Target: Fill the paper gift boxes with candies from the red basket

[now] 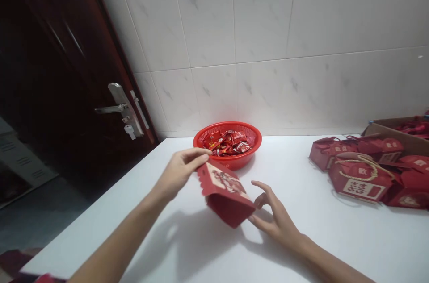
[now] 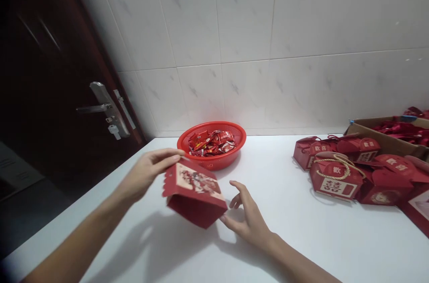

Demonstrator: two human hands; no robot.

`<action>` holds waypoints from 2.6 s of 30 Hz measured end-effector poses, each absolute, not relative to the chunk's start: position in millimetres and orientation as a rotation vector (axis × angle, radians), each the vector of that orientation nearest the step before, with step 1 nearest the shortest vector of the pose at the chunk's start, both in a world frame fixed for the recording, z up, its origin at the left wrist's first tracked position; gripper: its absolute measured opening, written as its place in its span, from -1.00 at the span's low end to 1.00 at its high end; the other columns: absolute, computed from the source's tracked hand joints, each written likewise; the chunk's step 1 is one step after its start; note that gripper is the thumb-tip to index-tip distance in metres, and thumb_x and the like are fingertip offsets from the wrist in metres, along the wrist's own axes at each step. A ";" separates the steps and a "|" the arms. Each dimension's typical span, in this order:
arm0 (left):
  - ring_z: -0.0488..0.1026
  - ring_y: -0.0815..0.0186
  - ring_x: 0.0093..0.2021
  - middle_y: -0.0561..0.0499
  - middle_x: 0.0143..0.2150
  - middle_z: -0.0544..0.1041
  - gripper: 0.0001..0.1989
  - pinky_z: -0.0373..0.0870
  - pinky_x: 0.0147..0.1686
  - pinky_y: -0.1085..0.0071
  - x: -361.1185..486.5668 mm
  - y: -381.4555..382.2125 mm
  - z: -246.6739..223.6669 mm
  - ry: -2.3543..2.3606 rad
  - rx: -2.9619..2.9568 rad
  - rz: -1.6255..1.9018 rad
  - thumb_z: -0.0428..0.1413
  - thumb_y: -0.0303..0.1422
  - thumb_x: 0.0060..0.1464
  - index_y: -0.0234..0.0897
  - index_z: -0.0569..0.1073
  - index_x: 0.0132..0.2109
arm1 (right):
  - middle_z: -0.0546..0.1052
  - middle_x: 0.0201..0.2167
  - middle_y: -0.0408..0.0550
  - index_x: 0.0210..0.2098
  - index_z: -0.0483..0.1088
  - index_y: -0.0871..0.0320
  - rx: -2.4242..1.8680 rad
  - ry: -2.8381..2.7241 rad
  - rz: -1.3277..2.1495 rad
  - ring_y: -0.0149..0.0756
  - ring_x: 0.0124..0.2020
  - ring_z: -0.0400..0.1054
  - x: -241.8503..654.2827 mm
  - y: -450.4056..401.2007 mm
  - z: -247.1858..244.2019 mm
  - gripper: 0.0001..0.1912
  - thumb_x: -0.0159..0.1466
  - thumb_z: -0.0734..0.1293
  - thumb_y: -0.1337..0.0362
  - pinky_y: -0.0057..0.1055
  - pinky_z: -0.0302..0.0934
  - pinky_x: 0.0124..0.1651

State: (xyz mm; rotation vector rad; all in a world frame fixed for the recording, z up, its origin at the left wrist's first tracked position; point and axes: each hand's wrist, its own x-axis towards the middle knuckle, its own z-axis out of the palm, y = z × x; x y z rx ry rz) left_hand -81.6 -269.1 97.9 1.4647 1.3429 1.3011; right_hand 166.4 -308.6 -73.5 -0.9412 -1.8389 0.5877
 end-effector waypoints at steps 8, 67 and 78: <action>0.54 0.22 -0.28 -0.13 -0.19 0.66 -0.73 0.52 -0.26 0.34 -42.9 -239.9 78.1 1.100 1.265 1.176 0.19 -0.27 -0.20 -0.32 0.66 -0.35 | 0.37 0.17 0.14 0.24 0.11 0.04 -1.162 -1.601 0.732 -0.10 -0.04 0.40 184.6 -283.9 -81.7 -0.40 0.25 0.29 0.13 -0.14 0.34 0.03; 0.54 -0.04 -0.33 -0.09 -0.48 0.60 -0.61 0.47 -0.33 0.20 -11.4 -36.5 28.9 1.542 2.095 -0.413 0.43 -0.36 -0.62 -0.24 0.56 -0.46 | 0.39 0.19 0.20 0.21 0.23 0.10 -0.870 -1.636 1.179 0.13 0.17 0.31 168.7 -277.1 -82.7 -0.19 0.08 0.49 -0.09 0.02 0.19 0.23; 0.54 0.00 -0.32 -0.09 -0.46 0.60 -0.78 0.43 -0.35 0.28 -10.4 -40.7 19.3 1.523 2.167 -0.229 0.31 -0.45 -0.52 -0.25 0.48 -0.55 | 0.40 0.19 0.18 0.19 0.24 0.10 -0.924 -1.658 1.143 0.12 0.18 0.30 170.0 -278.7 -80.7 -0.22 0.09 0.48 -0.07 0.00 0.20 0.23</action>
